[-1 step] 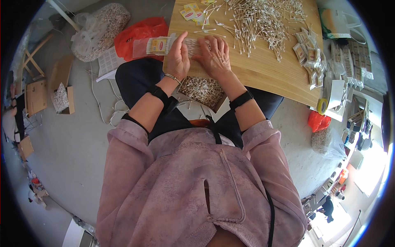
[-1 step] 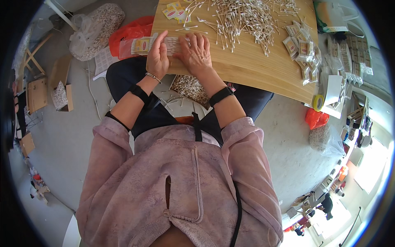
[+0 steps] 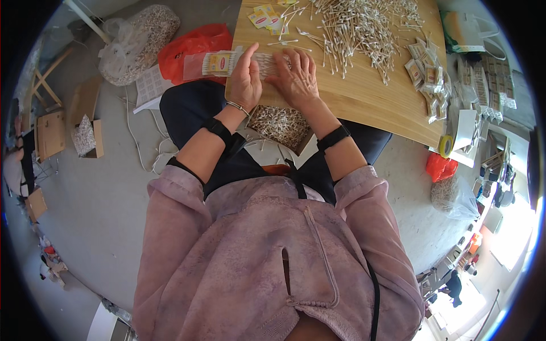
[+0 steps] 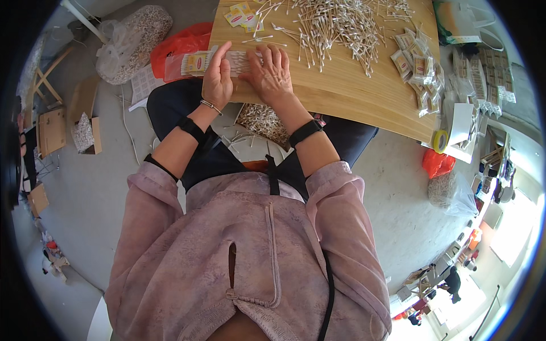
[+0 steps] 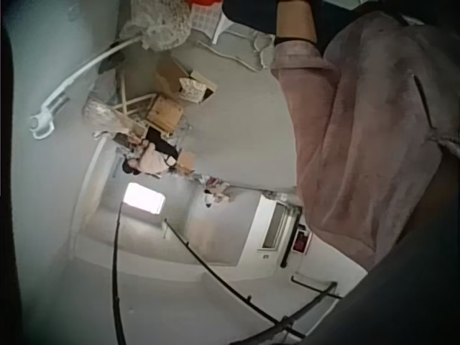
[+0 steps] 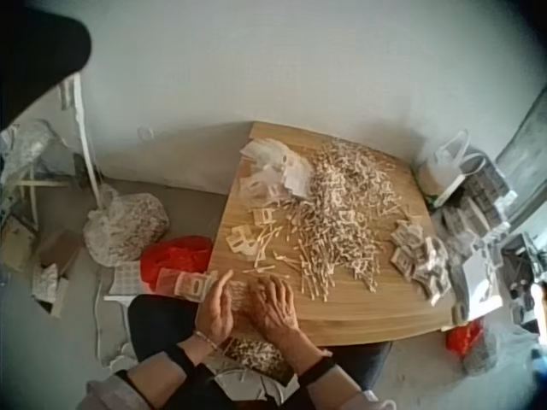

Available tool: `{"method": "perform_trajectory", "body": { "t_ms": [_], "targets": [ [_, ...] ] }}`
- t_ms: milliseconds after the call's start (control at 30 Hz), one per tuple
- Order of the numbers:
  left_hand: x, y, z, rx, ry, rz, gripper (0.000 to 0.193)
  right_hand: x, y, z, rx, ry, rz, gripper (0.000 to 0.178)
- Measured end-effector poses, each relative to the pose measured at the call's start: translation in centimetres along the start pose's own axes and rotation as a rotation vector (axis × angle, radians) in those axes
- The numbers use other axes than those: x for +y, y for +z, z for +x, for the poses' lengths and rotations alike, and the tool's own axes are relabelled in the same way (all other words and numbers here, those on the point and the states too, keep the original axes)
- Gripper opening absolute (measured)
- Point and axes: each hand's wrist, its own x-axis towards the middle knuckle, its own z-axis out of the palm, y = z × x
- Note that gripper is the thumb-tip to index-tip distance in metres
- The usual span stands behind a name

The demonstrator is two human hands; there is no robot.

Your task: Packing cotton swabs into plastic sleeves and sealing them with stickers.

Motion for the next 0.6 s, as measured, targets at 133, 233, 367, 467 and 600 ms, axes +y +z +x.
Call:
{"method": "perform_trajectory", "body": {
  "t_ms": [133, 233, 367, 467, 600],
  "targets": [
    [0.0, 0.2, 0.8, 0.028, 0.052, -0.003, 0.036, -0.5, 0.2, -0.2, 0.144, 0.117, 0.222, 0.068],
    [0.0, 0.4, 0.9, 0.019, 0.027, -0.007, 0.037, -0.9, 0.9, -0.9, 0.284, 0.272, 0.477, 0.058],
    [0.0, 0.4, 0.9, 0.014, -0.017, -0.012, 0.037, -2.0, 1.1, -0.6, 0.428, 0.383, 0.741, 0.047],
    [0.1, 0.7, 0.9, 0.027, 0.001, -0.025, 0.037, -2.4, 1.5, 0.2, 0.464, 0.393, 0.799, 0.044],
    [0.2, 0.8, 0.6, 0.019, -0.026, -0.062, 0.038, -3.1, 1.8, 0.8, 0.465, 0.392, 0.850, 0.043]
  ]
}}
